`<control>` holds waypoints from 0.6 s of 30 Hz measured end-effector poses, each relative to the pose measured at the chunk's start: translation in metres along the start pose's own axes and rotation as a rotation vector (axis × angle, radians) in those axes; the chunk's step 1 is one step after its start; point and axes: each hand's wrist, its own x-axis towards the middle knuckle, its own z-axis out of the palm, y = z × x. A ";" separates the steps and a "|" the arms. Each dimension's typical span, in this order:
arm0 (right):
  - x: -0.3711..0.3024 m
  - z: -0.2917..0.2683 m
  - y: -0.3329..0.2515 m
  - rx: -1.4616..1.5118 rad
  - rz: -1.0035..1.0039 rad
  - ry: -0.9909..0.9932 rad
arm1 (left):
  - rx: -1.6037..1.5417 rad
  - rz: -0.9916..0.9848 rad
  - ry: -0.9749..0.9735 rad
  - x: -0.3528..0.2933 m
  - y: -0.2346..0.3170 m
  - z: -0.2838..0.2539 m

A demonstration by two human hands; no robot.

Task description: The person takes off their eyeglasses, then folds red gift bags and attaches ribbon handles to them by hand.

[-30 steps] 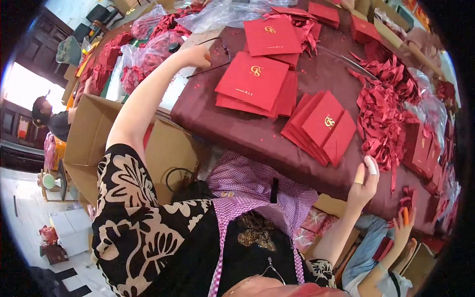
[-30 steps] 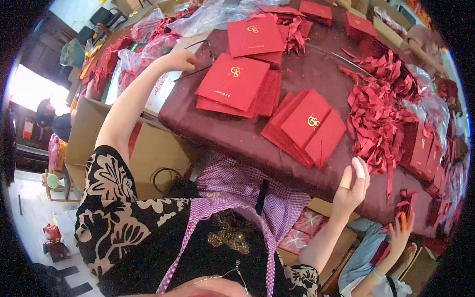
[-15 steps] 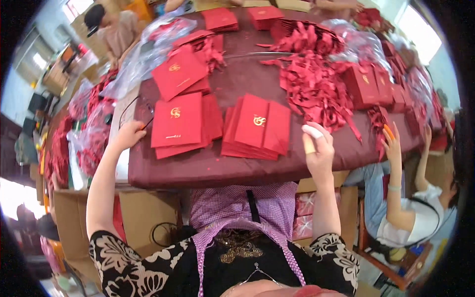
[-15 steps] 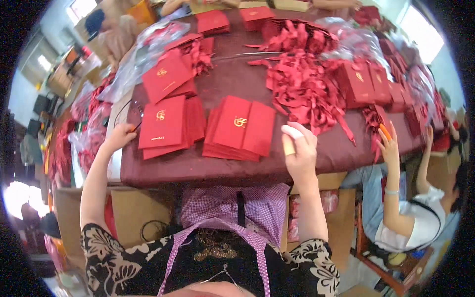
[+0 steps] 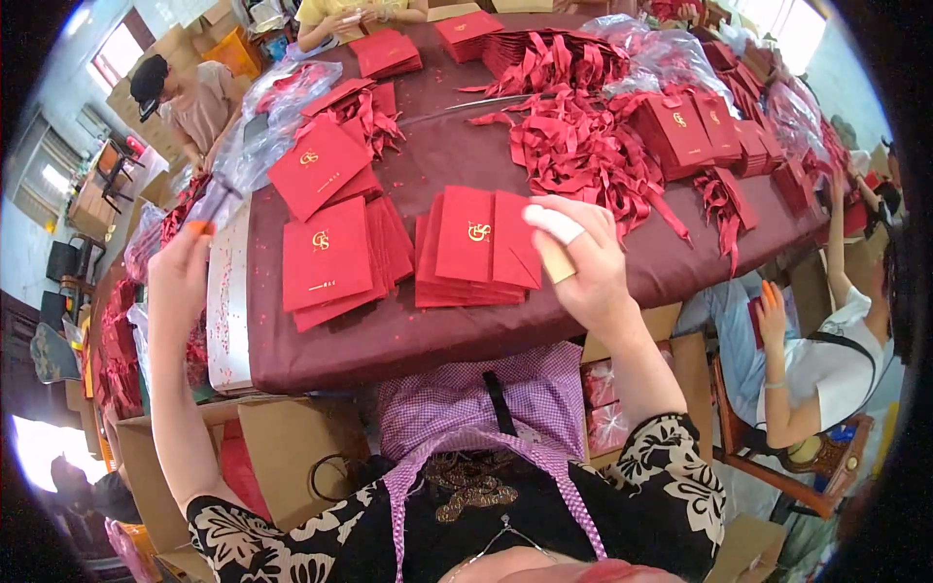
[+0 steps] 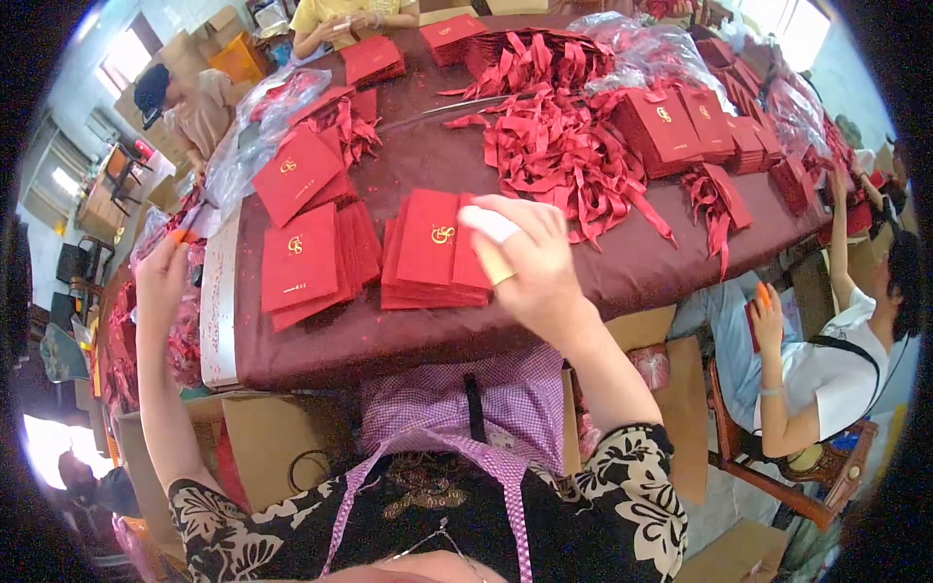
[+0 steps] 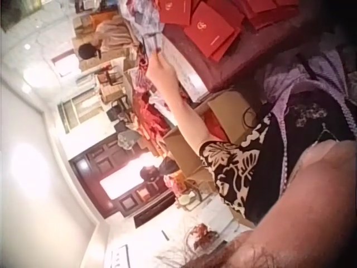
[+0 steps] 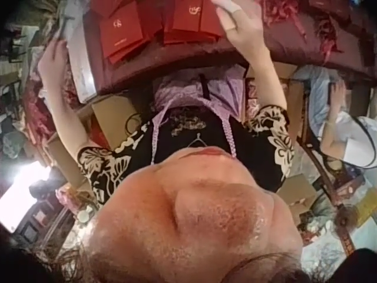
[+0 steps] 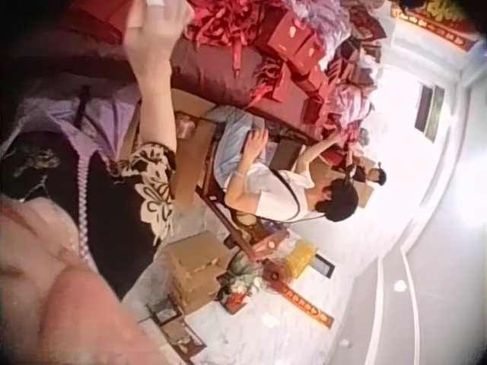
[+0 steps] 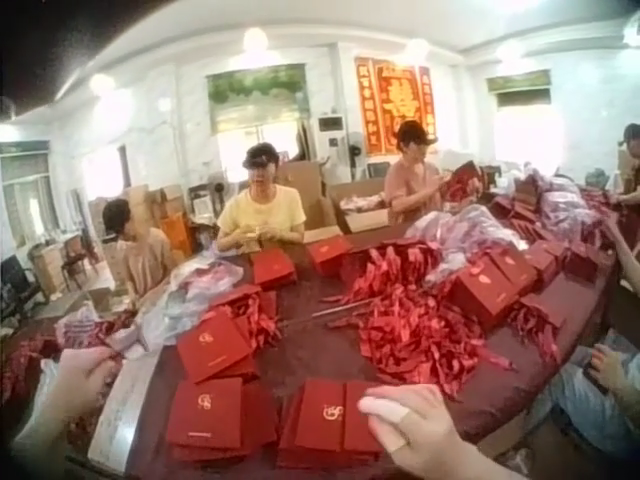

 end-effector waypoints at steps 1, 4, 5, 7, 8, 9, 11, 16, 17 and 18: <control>0.007 0.005 -0.009 0.006 -0.075 0.016 | 0.006 0.085 -0.063 0.001 0.029 0.004; 0.034 0.002 -0.042 0.024 -0.284 0.066 | 0.053 0.347 -0.166 -0.007 0.121 0.004; 0.041 -0.001 -0.055 0.045 -0.338 0.089 | 0.031 0.438 -0.207 -0.011 0.131 0.003; 0.048 -0.005 -0.069 -0.006 -0.380 0.012 | -0.007 0.574 -0.325 -0.010 0.162 0.006; 0.050 -0.007 -0.075 -0.017 -0.402 -0.025 | -0.035 0.577 -0.393 -0.011 0.171 0.004; 0.051 -0.009 -0.078 -0.054 -0.441 -0.043 | -0.065 0.581 -0.461 -0.013 0.178 0.003; 0.044 -0.015 -0.076 -0.031 -0.419 -0.139 | -0.142 0.607 -0.471 -0.013 0.182 0.009; 0.036 -0.026 -0.072 -0.010 -0.386 -0.148 | -0.261 0.504 -0.632 -0.009 0.197 0.005; 0.035 -0.028 -0.070 -0.010 -0.331 -0.146 | -0.356 0.489 -0.624 -0.007 0.195 0.009; 0.034 -0.030 -0.067 -0.007 -0.274 -0.145 | -0.387 0.468 -0.550 -0.004 0.195 0.005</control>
